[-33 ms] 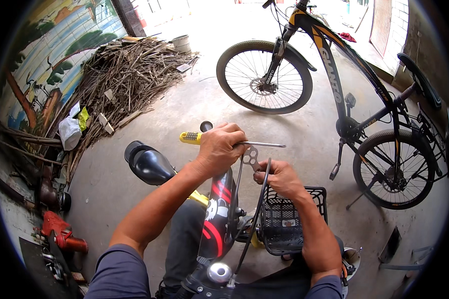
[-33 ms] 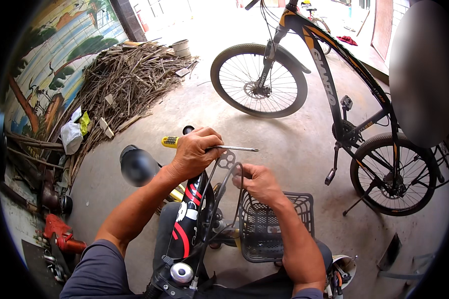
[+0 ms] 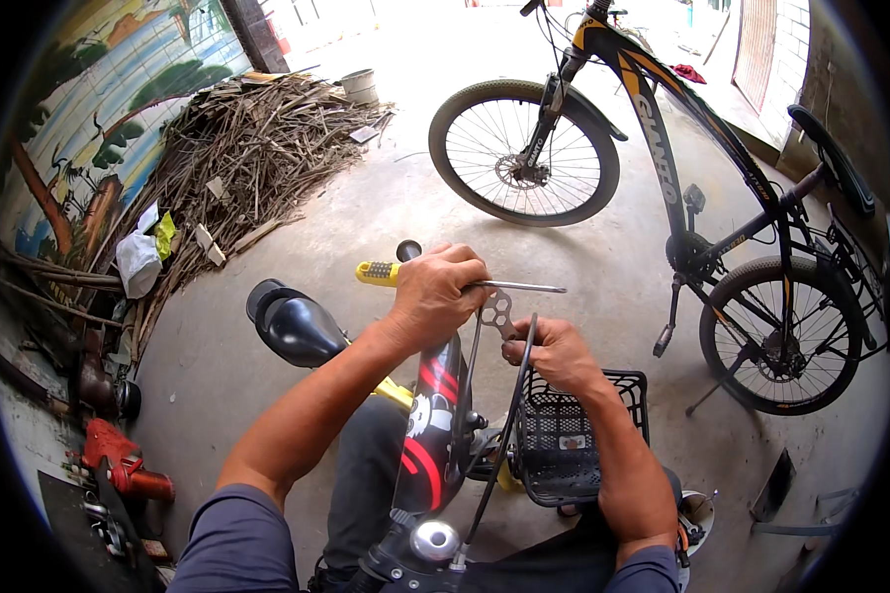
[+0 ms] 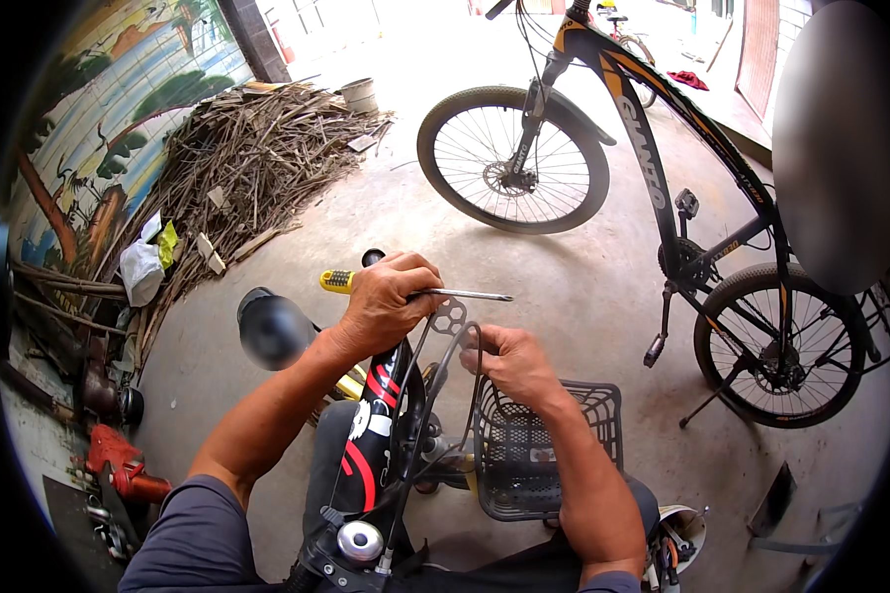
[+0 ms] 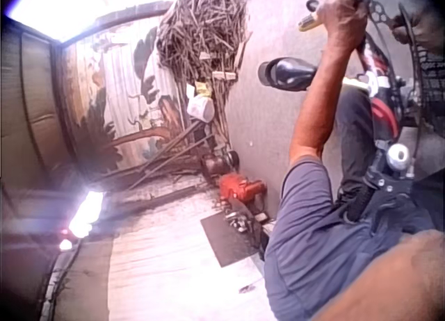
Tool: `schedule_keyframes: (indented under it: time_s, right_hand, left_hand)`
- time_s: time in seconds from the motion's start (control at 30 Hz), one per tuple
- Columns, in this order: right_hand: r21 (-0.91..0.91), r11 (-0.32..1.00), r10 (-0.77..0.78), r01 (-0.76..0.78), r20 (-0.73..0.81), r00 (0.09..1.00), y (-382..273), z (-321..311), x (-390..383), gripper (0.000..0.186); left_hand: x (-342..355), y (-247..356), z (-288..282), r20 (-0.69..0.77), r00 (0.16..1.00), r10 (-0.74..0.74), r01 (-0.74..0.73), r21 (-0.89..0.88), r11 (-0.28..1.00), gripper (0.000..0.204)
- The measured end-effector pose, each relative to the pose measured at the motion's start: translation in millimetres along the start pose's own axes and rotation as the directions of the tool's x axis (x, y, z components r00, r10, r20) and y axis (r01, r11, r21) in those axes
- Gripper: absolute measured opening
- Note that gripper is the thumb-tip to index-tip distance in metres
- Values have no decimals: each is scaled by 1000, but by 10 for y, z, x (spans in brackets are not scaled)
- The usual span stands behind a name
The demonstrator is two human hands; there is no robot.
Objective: The person uses a screwdriver to adjust the brake cable on the handlebar of a yellow bicycle, then moves to the seat area to tighten a bolt on the frame. The task involves precise manipulation of the brake cable and securing components on the bicycle.
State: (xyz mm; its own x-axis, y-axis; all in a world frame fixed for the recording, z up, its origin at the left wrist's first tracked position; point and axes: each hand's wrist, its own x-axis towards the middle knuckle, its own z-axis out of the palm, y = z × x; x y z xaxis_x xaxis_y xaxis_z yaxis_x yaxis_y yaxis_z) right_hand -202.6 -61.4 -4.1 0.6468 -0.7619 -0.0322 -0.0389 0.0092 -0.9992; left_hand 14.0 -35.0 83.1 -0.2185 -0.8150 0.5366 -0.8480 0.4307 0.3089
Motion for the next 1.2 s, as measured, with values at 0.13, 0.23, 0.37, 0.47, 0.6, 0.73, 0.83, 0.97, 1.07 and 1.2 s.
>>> schedule_keyframes:
  time_s: [0.13, 0.23, 0.37, 0.47, 0.6, 0.73, 0.83, 0.97, 1.07, 1.2]
  right_hand:
    - [-217, 969, -157, 117, -176, 972, -23, -12, -16, 17]
    - [-444, 878, -315, 177, -258, 914, -109, -67, -40, 18]
    - [-477, 849, -367, 226, -225, 902, -191, -118, -45, 19]
    - [-377, 888, -349, 263, -179, 920, -174, -110, -36, 17]
    - [-155, 980, -148, 127, -128, 981, -98, -34, -30, 11]
    - [-65, 998, -26, 25, -10, 1000, -54, 73, -28, 7]
    - [-33, 999, -42, 42, 23, 999, -48, 134, -43, 10]
    - [-161, 983, -106, 92, -81, 991, -85, 93, -59, 7]
    - [-389, 897, -300, 210, -187, 936, -137, 20, -63, 19]
    - [-473, 839, -409, 269, -224, 884, -223, -115, -54, 21]
  left_hand:
    - [-9, -2, 4, -7, 1000, 15, -15, 2, 1000, 10]
    - [-27, 8, 12, -25, 1000, 0, 0, -2, 1000, 12]
    - [-24, 23, 27, -77, 997, -6, 4, -26, 1000, 18]
    - [-28, 26, 19, -64, 998, -6, 4, -18, 1000, 16]
    - [-38, 16, -3, -38, 999, -7, 7, -2, 1000, 12]
    - [-39, 22, 18, -68, 997, -22, 19, -44, 999, 13]
    - [-31, 18, 26, -64, 997, -41, 37, -59, 998, 12]
    - [-22, 21, 28, -72, 997, -19, 15, -61, 998, 13]
    - [-22, 23, 21, -74, 997, -17, 14, -48, 999, 13]
    - [-17, 33, 29, -78, 997, -18, 14, -46, 999, 15]
